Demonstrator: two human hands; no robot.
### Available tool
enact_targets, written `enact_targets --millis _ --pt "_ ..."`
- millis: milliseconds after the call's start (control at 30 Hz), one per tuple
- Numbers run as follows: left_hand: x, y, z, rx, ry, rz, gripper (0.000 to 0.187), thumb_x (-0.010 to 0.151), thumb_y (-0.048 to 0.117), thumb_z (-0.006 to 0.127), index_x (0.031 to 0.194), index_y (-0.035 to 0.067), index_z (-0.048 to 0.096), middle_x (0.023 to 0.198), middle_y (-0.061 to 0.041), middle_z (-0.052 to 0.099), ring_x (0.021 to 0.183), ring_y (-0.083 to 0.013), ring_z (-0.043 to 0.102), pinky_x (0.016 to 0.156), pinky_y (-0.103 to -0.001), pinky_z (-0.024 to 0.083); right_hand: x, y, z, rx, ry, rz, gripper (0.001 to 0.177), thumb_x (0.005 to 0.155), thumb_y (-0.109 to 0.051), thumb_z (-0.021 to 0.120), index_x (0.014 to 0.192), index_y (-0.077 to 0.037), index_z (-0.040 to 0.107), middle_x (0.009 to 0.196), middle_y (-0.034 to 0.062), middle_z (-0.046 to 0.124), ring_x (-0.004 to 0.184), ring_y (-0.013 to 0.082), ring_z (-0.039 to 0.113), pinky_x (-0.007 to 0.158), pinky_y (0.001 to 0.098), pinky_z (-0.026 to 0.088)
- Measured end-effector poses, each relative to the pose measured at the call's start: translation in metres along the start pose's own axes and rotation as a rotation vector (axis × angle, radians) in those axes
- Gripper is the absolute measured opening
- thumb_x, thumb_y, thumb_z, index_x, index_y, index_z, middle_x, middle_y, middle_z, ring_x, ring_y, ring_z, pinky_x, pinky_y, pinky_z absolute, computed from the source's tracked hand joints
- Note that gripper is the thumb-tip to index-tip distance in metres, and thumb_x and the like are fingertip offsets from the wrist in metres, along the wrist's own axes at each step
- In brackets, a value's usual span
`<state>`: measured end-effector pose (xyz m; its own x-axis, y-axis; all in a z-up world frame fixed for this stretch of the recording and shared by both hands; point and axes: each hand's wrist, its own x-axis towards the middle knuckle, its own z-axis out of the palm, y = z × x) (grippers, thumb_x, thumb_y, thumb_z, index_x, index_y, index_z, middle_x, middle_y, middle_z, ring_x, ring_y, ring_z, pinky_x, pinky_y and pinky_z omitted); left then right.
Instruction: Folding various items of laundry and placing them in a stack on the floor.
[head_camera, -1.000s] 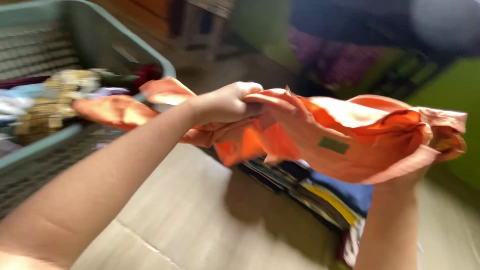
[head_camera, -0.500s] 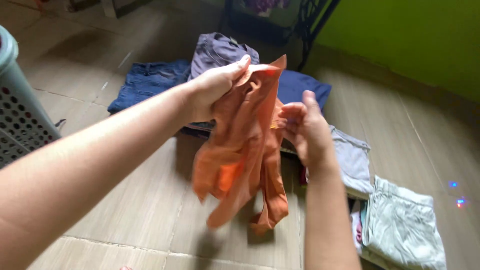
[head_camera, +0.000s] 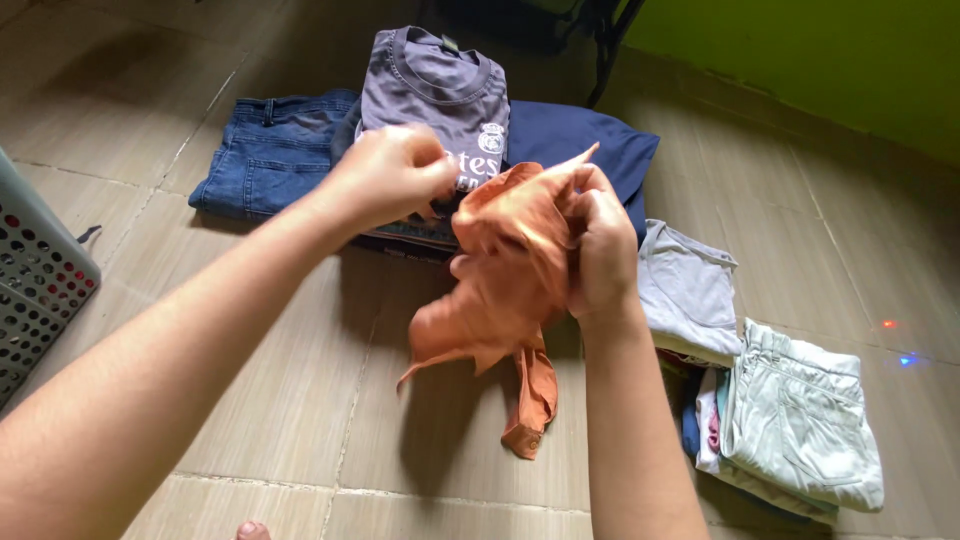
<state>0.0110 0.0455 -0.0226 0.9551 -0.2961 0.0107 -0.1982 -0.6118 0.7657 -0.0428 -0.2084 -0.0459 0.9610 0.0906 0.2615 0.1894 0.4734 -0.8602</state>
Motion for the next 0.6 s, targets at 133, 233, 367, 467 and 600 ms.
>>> enact_targets --millis 133,233,367,467,600 --pt "0.000 -0.017 0.018 0.158 -0.048 0.584 0.100 0.070 0.028 0.091 0.155 0.003 0.043 0.146 -0.022 0.054 0.128 -0.0298 0.056 0.103 -0.041 0.046 -0.009 -0.014 0.016 0.121 -0.107 0.125 0.024 0.102 -0.005 0.045 0.122 0.000 0.059 0.109 0.0093 0.063 0.094 0.0165 0.063 0.089 0.0344 0.055" --pt "-0.005 -0.012 0.046 -0.340 -0.260 0.945 0.065 0.083 0.001 0.068 0.144 -0.007 0.047 0.141 -0.022 0.056 0.128 -0.0280 0.052 0.104 -0.041 0.040 -0.013 -0.031 0.046 0.089 -0.290 0.275 0.064 0.106 -0.056 0.034 0.112 0.000 0.064 0.104 0.0149 0.071 0.090 0.0225 0.071 0.083 0.0363 0.060" --pt "0.016 -0.030 0.047 -0.643 -0.439 0.342 0.045 0.085 0.015 0.070 0.129 0.004 0.064 0.114 -0.002 0.073 0.102 -0.0093 0.066 0.089 -0.028 0.057 0.000 -0.024 0.026 -0.182 0.055 0.113 0.024 0.101 -0.019 0.055 0.112 -0.004 0.069 0.101 0.0054 0.074 0.091 0.0137 0.070 0.082 0.0282 0.059" --pt "-0.003 0.001 0.005 -0.478 -0.324 0.424 0.040 0.089 0.021 0.073 0.122 0.001 0.064 0.108 -0.005 0.071 0.098 -0.0076 0.064 0.084 -0.028 0.056 -0.002 -0.038 0.023 -0.345 0.009 -0.129 0.013 0.105 -0.013 0.064 0.109 -0.003 0.072 0.098 0.0033 0.072 0.086 0.0119 0.068 0.076 0.0263 0.057" --pt "-0.036 0.033 -0.045 0.186 -0.438 0.210 0.046 0.074 0.031 0.081 0.114 0.010 0.070 0.094 -0.004 0.078 0.081 -0.0117 0.070 0.074 -0.031 0.058 -0.001 -0.066 -0.002 -0.302 0.082 -0.324 0.011 0.109 -0.012 0.063 0.108 -0.006 0.072 0.100 0.0026 0.073 0.087 0.0097 0.067 0.075 0.0236 0.055"
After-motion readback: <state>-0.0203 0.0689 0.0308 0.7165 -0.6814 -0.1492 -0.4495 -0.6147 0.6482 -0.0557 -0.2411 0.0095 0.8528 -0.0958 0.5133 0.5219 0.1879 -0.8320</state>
